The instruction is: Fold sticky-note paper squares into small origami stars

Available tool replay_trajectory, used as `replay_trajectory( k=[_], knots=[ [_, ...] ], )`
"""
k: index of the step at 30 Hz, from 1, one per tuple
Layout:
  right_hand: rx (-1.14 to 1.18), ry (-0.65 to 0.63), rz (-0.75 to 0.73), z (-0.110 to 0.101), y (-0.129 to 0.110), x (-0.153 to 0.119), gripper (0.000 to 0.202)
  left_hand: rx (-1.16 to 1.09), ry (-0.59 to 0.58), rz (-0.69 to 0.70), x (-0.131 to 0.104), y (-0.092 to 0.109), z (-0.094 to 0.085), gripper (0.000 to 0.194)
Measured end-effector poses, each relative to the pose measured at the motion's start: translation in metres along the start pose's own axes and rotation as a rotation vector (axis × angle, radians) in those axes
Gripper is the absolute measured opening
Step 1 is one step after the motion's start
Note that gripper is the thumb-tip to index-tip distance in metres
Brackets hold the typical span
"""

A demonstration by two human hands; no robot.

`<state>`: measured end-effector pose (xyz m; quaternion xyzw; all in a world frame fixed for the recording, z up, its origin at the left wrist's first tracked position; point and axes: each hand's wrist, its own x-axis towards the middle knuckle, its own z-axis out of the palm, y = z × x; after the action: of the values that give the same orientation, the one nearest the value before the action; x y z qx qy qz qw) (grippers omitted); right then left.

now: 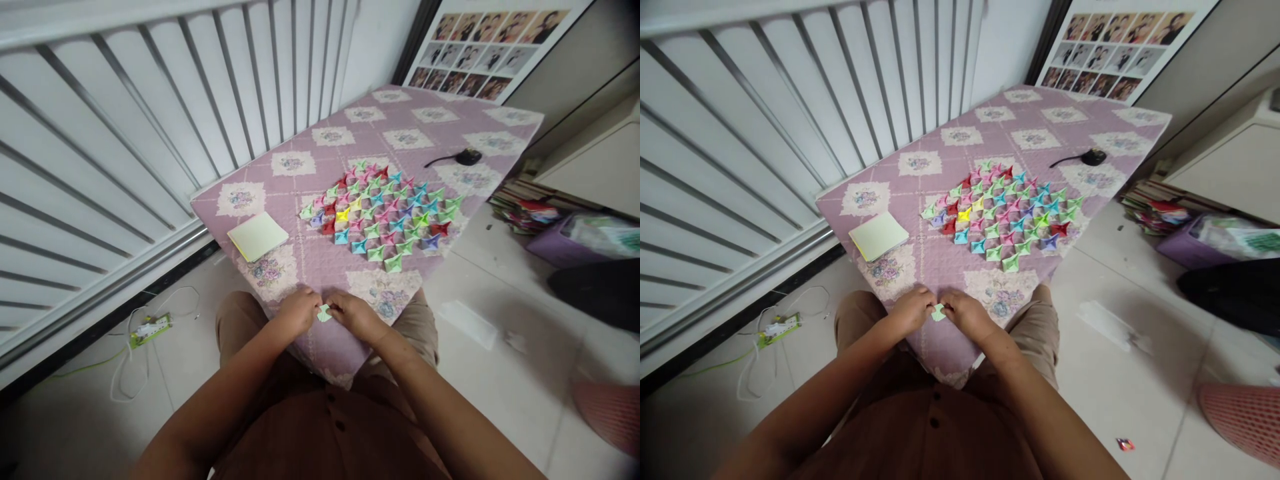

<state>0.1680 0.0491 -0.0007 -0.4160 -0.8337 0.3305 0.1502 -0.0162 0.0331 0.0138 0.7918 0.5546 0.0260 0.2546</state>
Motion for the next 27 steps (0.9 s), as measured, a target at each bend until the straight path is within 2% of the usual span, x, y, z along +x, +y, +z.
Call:
replay_trajectory(
  k=[7, 19, 27],
  knots=[
    [-0.063, 0.013, 0.015, 0.001, 0.0, -0.003, 0.006, 0.0, 0.004, 0.034, -0.001, -0.003, 0.001, 0.013],
    [-0.386, 0.096, -0.13, 0.016, 0.0, -0.014, 0.019, 0.095, 0.012, 0.103, -0.004, -0.009, 0.007, 0.017],
    [-0.503, 0.12, -0.24, 0.013, -0.002, -0.018, 0.022, 0.205, 0.022, 0.174, -0.009, -0.012, 0.012, 0.021]
  ],
)
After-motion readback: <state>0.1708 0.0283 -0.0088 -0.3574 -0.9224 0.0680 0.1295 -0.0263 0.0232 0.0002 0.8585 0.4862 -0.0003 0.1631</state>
